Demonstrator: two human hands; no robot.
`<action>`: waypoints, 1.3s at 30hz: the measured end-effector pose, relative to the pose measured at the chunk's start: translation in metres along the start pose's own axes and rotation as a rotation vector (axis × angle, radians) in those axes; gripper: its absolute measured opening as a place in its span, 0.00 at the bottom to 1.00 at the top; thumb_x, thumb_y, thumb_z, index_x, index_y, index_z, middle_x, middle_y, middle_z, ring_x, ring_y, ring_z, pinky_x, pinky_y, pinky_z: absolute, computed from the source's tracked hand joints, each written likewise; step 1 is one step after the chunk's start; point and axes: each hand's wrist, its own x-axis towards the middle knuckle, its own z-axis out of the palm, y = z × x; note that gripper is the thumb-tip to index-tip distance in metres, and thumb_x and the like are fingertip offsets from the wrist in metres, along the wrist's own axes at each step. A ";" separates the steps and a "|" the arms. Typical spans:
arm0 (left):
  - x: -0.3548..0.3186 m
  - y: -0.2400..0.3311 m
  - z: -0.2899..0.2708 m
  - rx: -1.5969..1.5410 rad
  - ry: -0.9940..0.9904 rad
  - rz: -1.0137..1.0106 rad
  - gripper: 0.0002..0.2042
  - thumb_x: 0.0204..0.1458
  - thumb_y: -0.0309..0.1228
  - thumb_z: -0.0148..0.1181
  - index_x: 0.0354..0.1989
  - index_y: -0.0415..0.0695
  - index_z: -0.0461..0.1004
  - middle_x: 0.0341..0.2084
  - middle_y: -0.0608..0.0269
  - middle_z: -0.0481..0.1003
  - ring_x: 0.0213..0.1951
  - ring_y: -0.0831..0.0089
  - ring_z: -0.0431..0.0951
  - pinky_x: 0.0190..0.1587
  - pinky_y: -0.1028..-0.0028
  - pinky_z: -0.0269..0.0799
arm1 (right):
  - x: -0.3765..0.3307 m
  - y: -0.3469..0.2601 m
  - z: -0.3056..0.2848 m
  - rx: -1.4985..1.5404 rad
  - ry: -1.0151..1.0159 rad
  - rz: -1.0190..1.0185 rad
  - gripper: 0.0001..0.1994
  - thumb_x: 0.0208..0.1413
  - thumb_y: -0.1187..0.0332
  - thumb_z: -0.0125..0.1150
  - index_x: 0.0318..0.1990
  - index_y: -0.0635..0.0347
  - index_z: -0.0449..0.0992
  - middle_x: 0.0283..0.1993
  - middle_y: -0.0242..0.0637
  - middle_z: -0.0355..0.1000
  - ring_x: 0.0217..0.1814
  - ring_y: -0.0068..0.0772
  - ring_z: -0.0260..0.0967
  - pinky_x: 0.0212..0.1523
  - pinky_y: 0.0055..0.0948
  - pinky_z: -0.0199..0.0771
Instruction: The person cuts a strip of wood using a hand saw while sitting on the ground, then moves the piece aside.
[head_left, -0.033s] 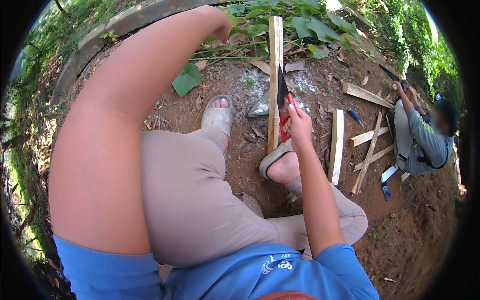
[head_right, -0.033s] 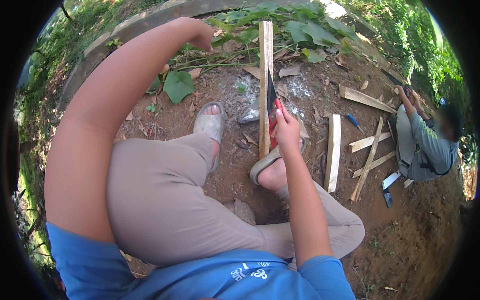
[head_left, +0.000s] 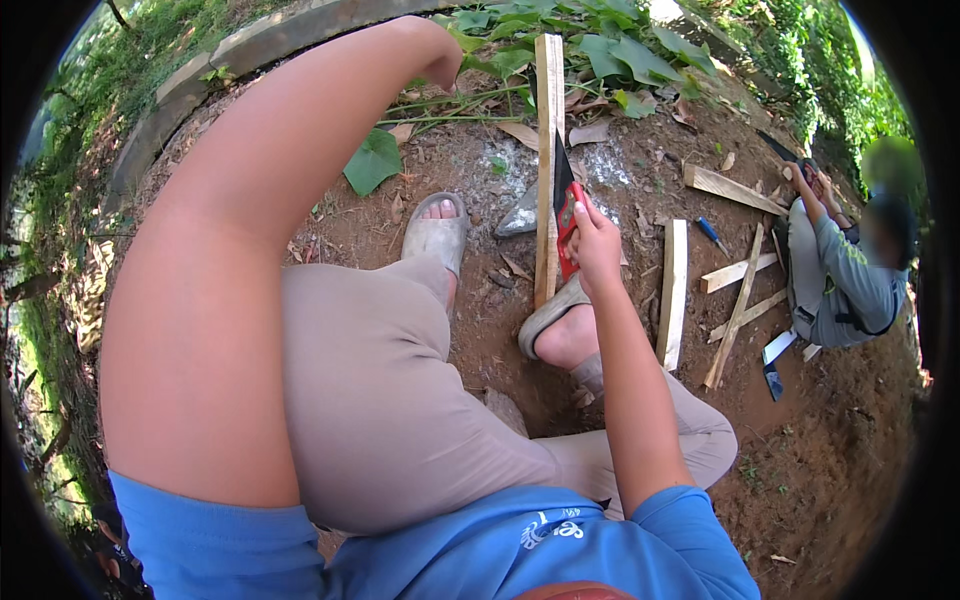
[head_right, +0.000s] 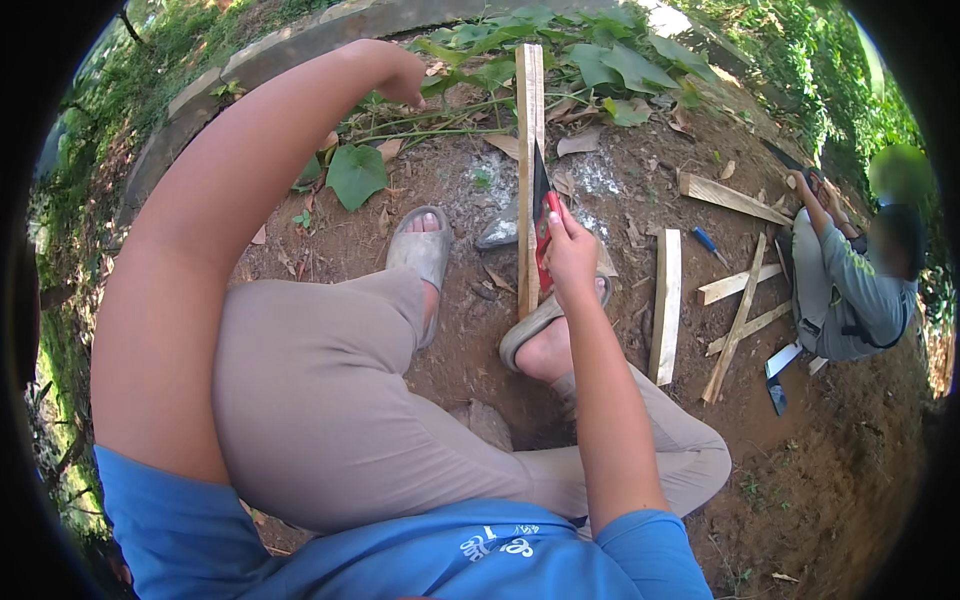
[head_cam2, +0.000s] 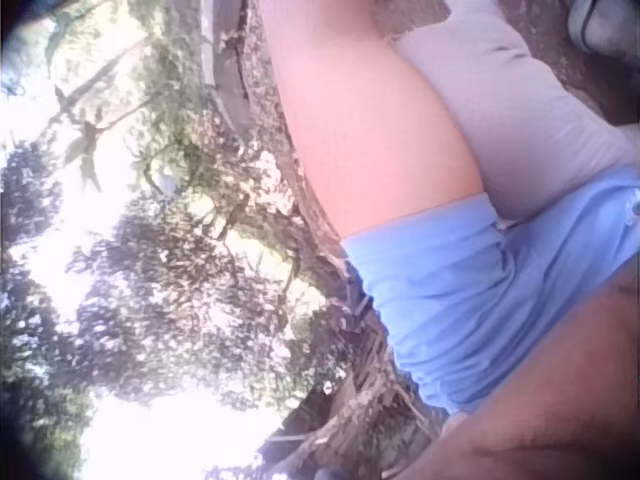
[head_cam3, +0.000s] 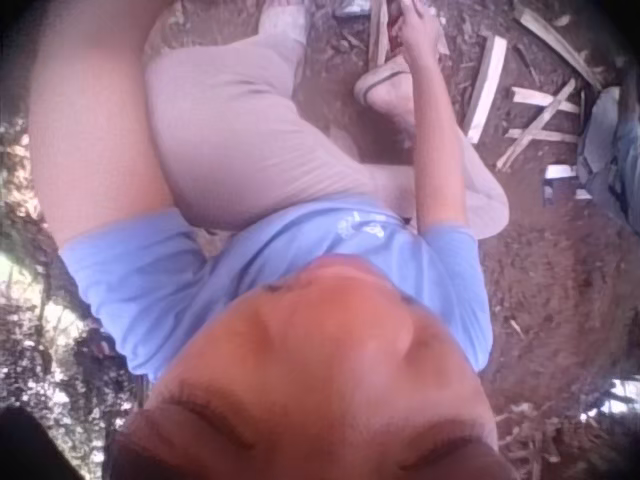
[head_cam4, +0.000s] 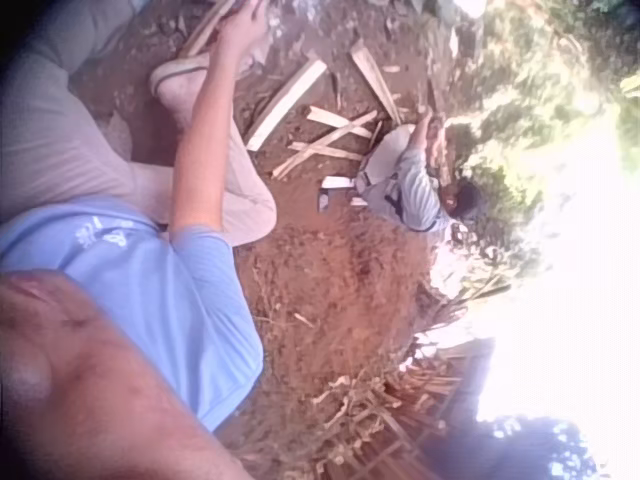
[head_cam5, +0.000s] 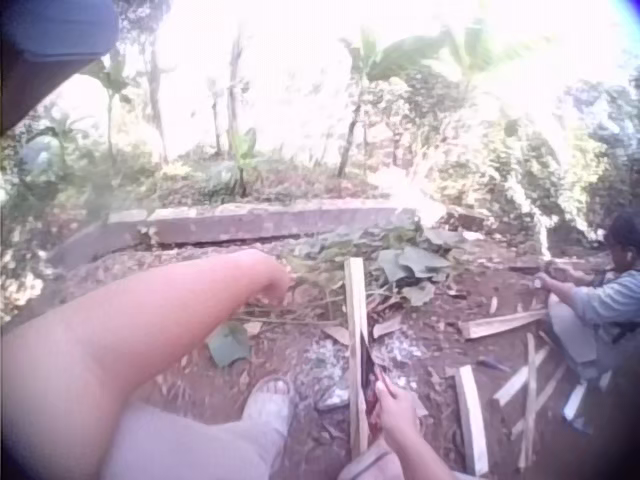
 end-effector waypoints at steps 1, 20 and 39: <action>-0.002 0.000 0.004 -0.003 0.000 0.000 0.30 0.64 0.58 0.58 0.53 0.39 0.83 0.51 0.50 0.83 0.54 0.48 0.82 0.57 0.51 0.76 | 0.005 -0.002 0.005 -0.007 0.011 0.000 0.20 0.74 0.62 0.58 0.68 0.56 0.76 0.21 0.19 0.63 0.16 0.13 0.55 0.18 0.22 0.57; 0.000 -0.012 0.006 -0.009 -0.024 -0.004 0.31 0.64 0.58 0.57 0.51 0.37 0.83 0.50 0.48 0.83 0.53 0.48 0.82 0.57 0.51 0.76 | -0.114 0.000 -0.029 -0.074 0.026 0.108 0.19 0.75 0.62 0.56 0.66 0.62 0.76 0.18 0.17 0.53 0.16 0.13 0.48 0.19 0.23 0.51; -0.005 -0.005 0.014 -0.033 -0.081 -0.036 0.30 0.65 0.55 0.57 0.61 0.40 0.77 0.58 0.48 0.79 0.59 0.48 0.79 0.61 0.50 0.73 | -0.095 0.041 -0.041 -0.064 0.032 0.074 0.20 0.73 0.61 0.59 0.68 0.52 0.77 0.21 0.18 0.62 0.19 0.10 0.56 0.20 0.20 0.57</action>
